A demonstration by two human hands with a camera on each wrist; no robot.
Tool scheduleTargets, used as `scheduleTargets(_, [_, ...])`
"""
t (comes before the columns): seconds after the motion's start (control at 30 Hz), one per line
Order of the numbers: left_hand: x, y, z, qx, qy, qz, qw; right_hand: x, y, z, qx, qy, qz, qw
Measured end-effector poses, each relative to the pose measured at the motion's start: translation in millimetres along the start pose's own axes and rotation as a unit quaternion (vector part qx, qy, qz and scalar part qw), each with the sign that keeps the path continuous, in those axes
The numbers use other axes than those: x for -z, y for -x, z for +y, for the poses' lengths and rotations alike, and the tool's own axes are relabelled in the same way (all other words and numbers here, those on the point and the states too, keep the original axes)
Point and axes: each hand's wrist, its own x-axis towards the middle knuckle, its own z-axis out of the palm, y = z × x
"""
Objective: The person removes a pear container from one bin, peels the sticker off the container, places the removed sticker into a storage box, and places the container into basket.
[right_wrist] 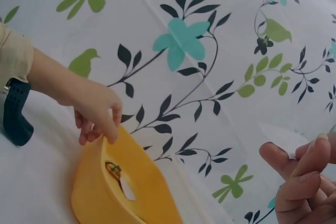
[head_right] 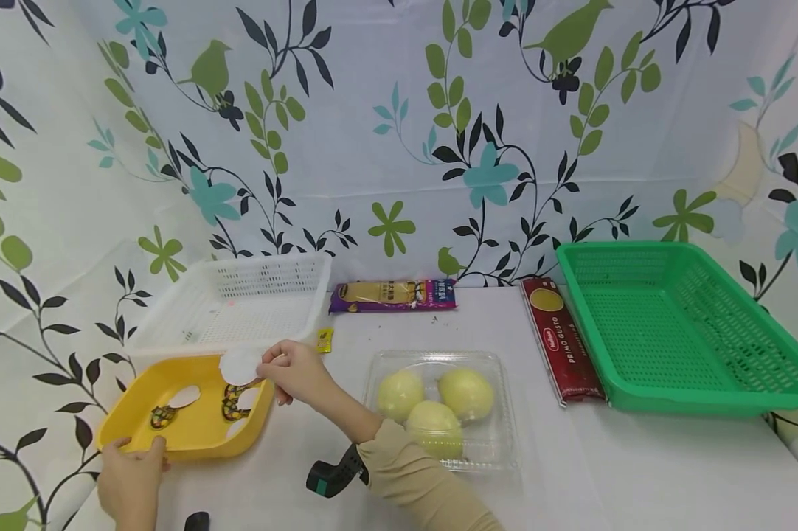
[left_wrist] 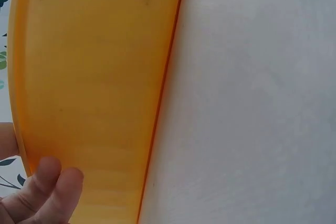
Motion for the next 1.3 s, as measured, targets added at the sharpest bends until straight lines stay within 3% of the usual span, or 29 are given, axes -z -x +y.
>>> scheduleTargets(0.2, [23.2, 25.5, 27.6, -0.008, 0.044, -0.006, 0.9990, -8.6, -0.7, 7.9, 0.012, -0.003, -0.006, 0.9999])
scheduleTargets(0.43, [27.5, 36.1, 35.0, -0.079, 0.100, 0.003, 0.9918, -17.8, -9.6, 20.5, 0.002, 0.005, -0.010, 0.9999])
scheduleTargets(0.53, [26.3, 37.2, 35.4, -0.093, 0.106, 0.007, 0.9899, -23.1, -16.8, 23.2, -0.005, 0.009, -0.006, 0.9999])
scheduleTargets(0.7, [25.8, 36.9, 35.8, -0.089, 0.110, 0.007, 0.9899, -34.7, -30.1, 25.2, -0.026, -0.001, 0.009, 0.9996])
scheduleTargets(0.97, [22.8, 36.5, 33.0, -0.073, 0.102, 0.010, 0.9920, -61.6, -49.9, 35.1, -0.098, -0.030, 0.053, 0.9933])
scheduleTargets(1.17, [20.0, 37.2, 35.2, -0.078, 0.103, 0.024, 0.9914, -62.9, -53.3, 43.6, -0.131, -0.023, 0.056, 0.9895])
scheduleTargets(1.3, [20.1, 35.8, 35.6, -0.066, 0.098, 0.037, 0.9923, -60.3, -54.1, 50.0, -0.139, -0.012, 0.034, 0.9897])
